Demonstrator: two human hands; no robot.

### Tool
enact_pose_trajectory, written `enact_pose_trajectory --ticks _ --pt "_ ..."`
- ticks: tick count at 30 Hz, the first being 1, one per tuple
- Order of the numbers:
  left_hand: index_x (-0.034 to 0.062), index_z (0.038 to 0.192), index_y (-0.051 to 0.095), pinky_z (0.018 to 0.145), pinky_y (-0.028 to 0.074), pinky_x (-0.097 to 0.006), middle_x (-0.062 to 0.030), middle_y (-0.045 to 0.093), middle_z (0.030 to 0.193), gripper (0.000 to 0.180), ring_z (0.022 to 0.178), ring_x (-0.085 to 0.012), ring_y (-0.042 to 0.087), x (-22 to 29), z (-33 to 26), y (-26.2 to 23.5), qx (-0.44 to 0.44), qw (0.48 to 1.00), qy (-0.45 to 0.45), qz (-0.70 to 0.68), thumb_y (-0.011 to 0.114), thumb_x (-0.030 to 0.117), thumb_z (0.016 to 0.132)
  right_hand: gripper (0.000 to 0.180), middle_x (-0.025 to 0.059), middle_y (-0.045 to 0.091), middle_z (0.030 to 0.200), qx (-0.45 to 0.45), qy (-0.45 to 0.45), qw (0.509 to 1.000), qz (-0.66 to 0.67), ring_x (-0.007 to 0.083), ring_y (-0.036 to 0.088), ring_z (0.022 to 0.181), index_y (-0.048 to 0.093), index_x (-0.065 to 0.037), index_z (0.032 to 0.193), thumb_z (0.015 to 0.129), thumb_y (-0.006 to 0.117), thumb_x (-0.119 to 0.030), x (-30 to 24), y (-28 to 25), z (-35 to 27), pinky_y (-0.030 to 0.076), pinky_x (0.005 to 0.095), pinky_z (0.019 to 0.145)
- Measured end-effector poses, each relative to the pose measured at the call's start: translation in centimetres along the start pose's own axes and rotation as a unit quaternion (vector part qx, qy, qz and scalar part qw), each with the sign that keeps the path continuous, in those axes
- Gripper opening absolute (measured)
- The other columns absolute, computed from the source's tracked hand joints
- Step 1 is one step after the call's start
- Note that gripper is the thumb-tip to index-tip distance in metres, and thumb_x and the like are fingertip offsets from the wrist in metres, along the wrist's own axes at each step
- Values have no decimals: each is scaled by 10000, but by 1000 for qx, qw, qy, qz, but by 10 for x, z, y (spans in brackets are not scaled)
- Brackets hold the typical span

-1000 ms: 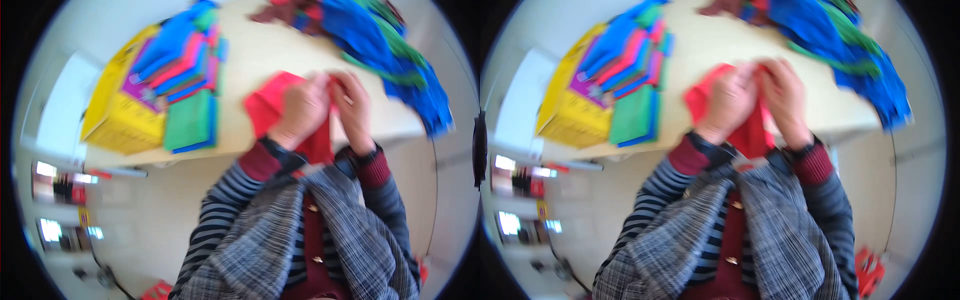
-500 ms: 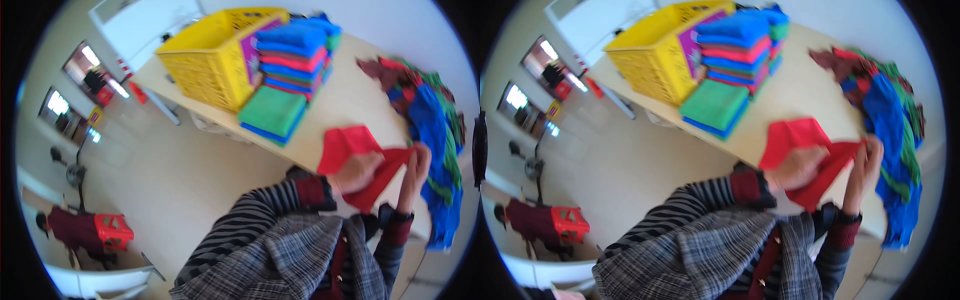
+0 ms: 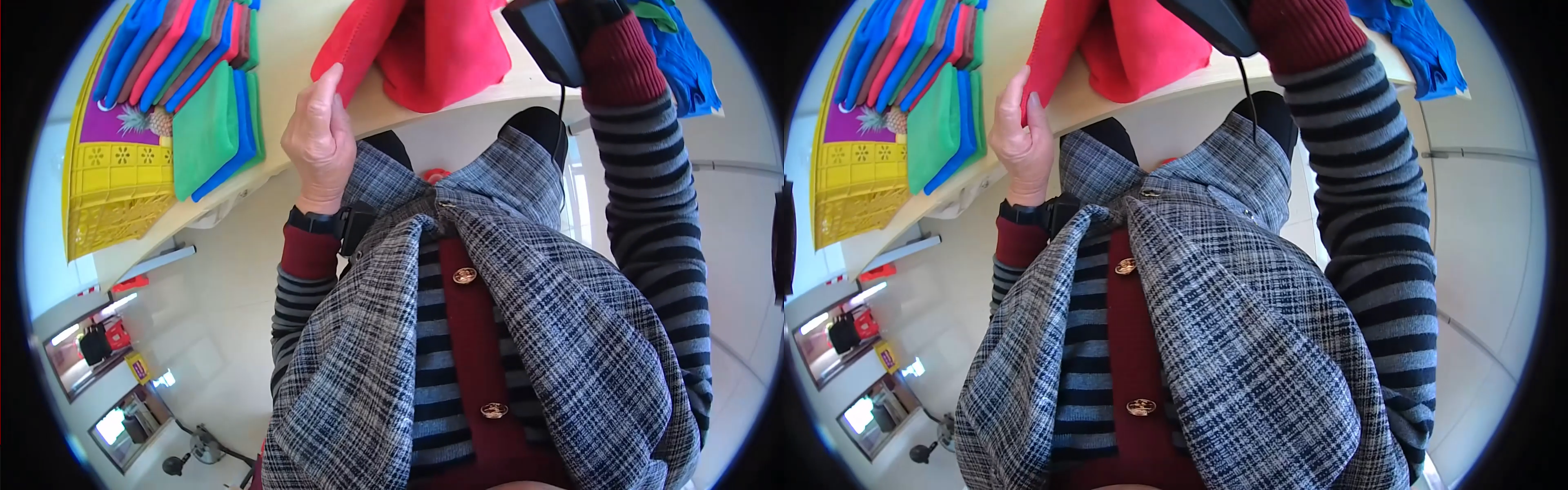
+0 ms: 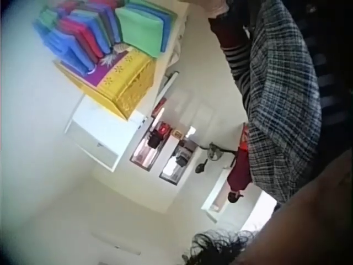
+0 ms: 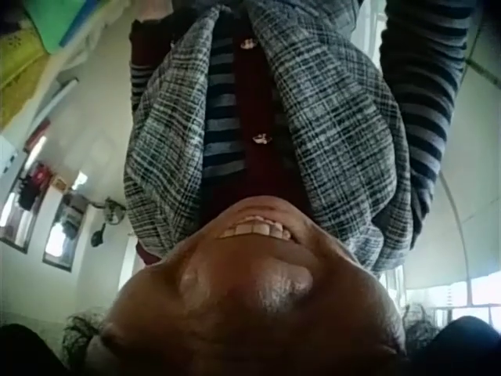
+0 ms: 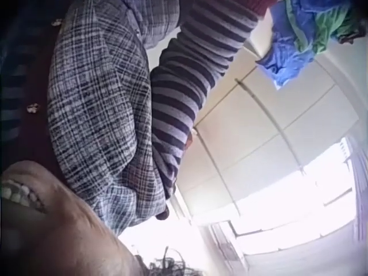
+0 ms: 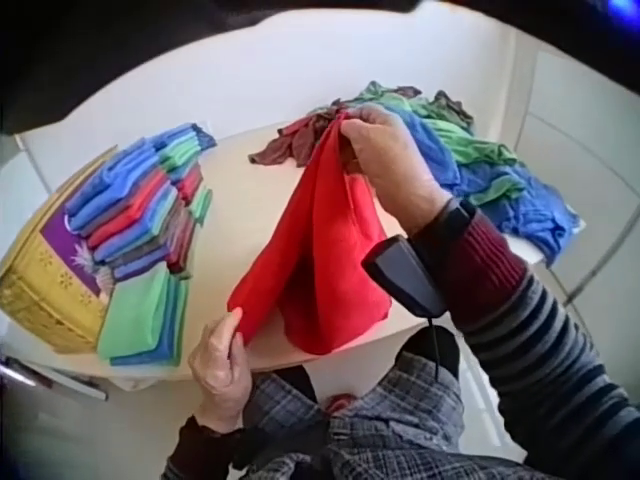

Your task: The person folds a green cloth by hand and places it on a stack, then unfolds and folds a red cloth. Finally, the person unfolds a blue cloth and folds it into a square.

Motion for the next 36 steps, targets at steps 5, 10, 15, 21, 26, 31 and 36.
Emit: enact_pose_trajectory --ticks 5,10,15,21,26,31,36 --pt "83 1083 716 685 560 -377 -126 673 963 401 767 -299 675 21 -9 -3 -62 990 100 75 667 -77 719 127 61 659 895 -13 76 993 85 171 650 763 607 -27 1086 1015 517 -82 7 5 6 540 272 673" --pt "49 976 706 652 541 -363 -123 648 942 295 749 -278 652 51 1 17 -111 986 118 29 680 -23 692 153 90 670 1021 -30 84 987 132 200 672 892 599 -35 1124 1031 517 -125 11 7 0 563 296 754" --pt "44 878 650 608 502 -357 -88 565 840 160 714 -246 597 76 25 48 -118 975 185 18 694 69 726 166 94 665 1069 -46 106 972 207 223 671 989 599 -48 1128 1044 503 -155 18 10 0 568 337 826" --pt "86 799 591 595 473 -357 -56 497 804 115 745 -221 565 77 30 90 -187 960 193 76 681 144 758 175 91 663 1058 -43 136 961 237 232 669 986 600 -61 1133 1043 522 -190 5 22 -10 568 373 841" --pt "95 795 595 637 486 -362 -71 543 861 60 835 -229 586 40 25 94 -262 929 167 199 643 127 781 176 94 662 1015 51 136 975 168 221 667 934 597 -54 1115 1028 530 -190 -23 15 -12 571 375 816" --pt "77 821 617 739 495 -399 -91 565 886 40 878 -267 593 -27 55 38 -265 925 113 246 611 63 785 169 95 660 964 118 191 974 39 208 668 859 589 -39 1090 1012 510 -166 -57 9 -17 572 340 781" --pt "54 890 650 809 475 -419 -106 585 927 135 896 -299 588 -35 83 6 -170 922 182 297 678 90 764 150 91 665 932 48 186 981 10 193 668 805 586 -36 1077 1006 511 -145 -46 3 -27 569 303 765"
Point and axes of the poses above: each hand's wrist, its own z-axis towards the middle knuckle, its own y-axis out of the palm, x = y × z, the point moved 1 cm from there along z, towards the middle knuckle
